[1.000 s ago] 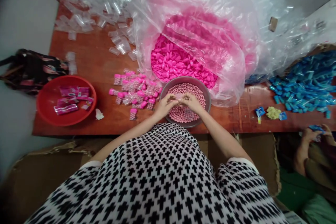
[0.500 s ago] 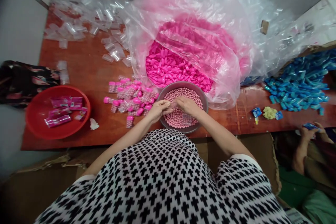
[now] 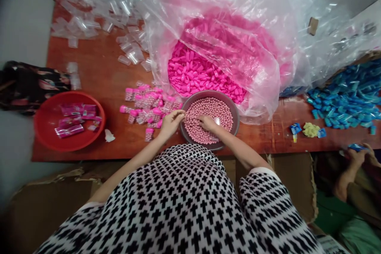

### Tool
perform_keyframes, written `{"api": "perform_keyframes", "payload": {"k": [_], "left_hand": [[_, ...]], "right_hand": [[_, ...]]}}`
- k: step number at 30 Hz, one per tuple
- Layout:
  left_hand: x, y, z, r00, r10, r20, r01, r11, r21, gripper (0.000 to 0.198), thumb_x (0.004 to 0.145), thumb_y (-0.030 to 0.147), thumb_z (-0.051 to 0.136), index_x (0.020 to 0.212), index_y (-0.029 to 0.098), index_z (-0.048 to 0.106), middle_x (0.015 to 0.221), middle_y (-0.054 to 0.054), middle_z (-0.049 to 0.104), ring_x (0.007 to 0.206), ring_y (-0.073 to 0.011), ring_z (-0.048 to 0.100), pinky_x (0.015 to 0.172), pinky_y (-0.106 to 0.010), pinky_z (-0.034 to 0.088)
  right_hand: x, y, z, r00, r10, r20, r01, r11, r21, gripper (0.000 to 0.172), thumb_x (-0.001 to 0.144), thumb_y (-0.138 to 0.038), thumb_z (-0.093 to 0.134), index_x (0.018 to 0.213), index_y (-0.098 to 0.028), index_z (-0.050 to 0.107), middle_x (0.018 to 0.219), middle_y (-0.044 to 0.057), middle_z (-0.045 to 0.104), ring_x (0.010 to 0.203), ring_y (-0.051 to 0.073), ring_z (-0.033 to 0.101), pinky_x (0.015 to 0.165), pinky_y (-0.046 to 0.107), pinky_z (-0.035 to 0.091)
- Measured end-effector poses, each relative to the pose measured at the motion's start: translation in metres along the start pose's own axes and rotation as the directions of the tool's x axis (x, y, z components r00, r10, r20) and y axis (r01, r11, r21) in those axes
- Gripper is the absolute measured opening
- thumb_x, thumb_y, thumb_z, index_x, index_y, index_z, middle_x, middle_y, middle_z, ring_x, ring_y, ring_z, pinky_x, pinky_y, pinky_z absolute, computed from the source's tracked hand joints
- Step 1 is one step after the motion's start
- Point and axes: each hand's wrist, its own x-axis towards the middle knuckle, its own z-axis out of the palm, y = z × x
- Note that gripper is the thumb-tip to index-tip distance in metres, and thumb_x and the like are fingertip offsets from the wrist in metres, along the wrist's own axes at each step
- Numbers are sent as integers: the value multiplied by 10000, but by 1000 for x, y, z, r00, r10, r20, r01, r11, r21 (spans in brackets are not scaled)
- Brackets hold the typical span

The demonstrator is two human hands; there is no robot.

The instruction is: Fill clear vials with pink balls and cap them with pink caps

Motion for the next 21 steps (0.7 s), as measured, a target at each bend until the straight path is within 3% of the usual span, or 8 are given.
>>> {"api": "perform_keyframes", "payload": {"k": [2, 4, 7, 10, 13, 15, 18, 21], "left_hand": [[0, 0, 1, 998, 47, 46, -51, 995, 81, 244, 778, 230, 573, 999, 176, 663, 1020, -67, 692, 938, -195, 635, 909, -372, 483], [0, 2, 8, 990, 56, 133, -66, 995, 73, 310, 738, 215, 623, 1043, 177, 657, 1089, -76, 676, 975, -208, 629, 919, -368, 475], [0, 6, 21, 975, 49, 218, -47, 999, -15, 300, 725, 246, 644, 1014, 170, 666, 1055, -70, 687, 956, -207, 636, 895, -351, 485], [1, 12, 30, 979, 14, 205, 14, 991, -132, 216, 751, 269, 602, 923, 164, 680, 928, -42, 707, 864, -186, 646, 818, -325, 517], [2, 17, 33, 973, -17, 229, 68, 974, -216, 251, 727, 297, 627, 929, 162, 691, 939, -39, 709, 838, -185, 648, 772, -322, 538], [2, 18, 33, 960, -38, 276, 114, 957, -266, 319, 712, 330, 647, 973, 153, 694, 976, -51, 707, 827, -191, 653, 762, -341, 548], [3, 19, 32, 943, -57, 327, 164, 937, -308, 385, 688, 365, 674, 1002, 142, 696, 987, -64, 709, 804, -202, 659, 742, -368, 558], [3, 20, 31, 941, -23, 337, 128, 947, -294, 388, 689, 382, 685, 1003, 155, 704, 1044, -73, 702, 886, -225, 655, 774, -374, 552]], "right_hand": [[-11, 1, -4, 991, 23, -133, 16, 958, 287, 212, 860, -209, 481, 1008, -112, 598, 982, 77, 652, 895, 155, 589, 816, 269, 444], [-21, -1, -10, 965, 65, -256, 92, 826, 556, 213, 818, -298, 557, 958, -142, 590, 920, 37, 647, 858, 155, 593, 805, 282, 459], [-31, -8, -19, 935, 124, -332, 166, 674, 720, 270, 739, -359, 641, 922, -171, 578, 875, 11, 631, 823, 159, 593, 793, 305, 476], [-40, -15, -29, 925, 145, -352, 174, 661, 730, 343, 705, -380, 678, 963, -178, 577, 894, 24, 632, 829, 169, 603, 794, 316, 488], [-51, -19, -45, 911, 93, -401, 211, 731, 649, 463, 730, -397, 665, 1131, -197, 546, 1075, 59, 620, 967, 184, 597, 865, 325, 474], [-58, -21, -57, 909, 15, -416, 245, 788, 564, 437, 782, -402, 619, 1167, -208, 549, 1146, 66, 609, 1040, 184, 579, 916, 326, 447], [-64, -21, -71, 916, -94, -391, 278, 850, 447, 309, 834, -396, 566, 1062, -195, 617, 1041, 57, 661, 971, 172, 605, 883, 304, 451], [-63, -22, -75, 928, -100, -359, 244, 892, 380, 268, 826, -402, 580, 972, -185, 635, 912, 41, 684, 828, 155, 620, 770, 262, 464]]}}
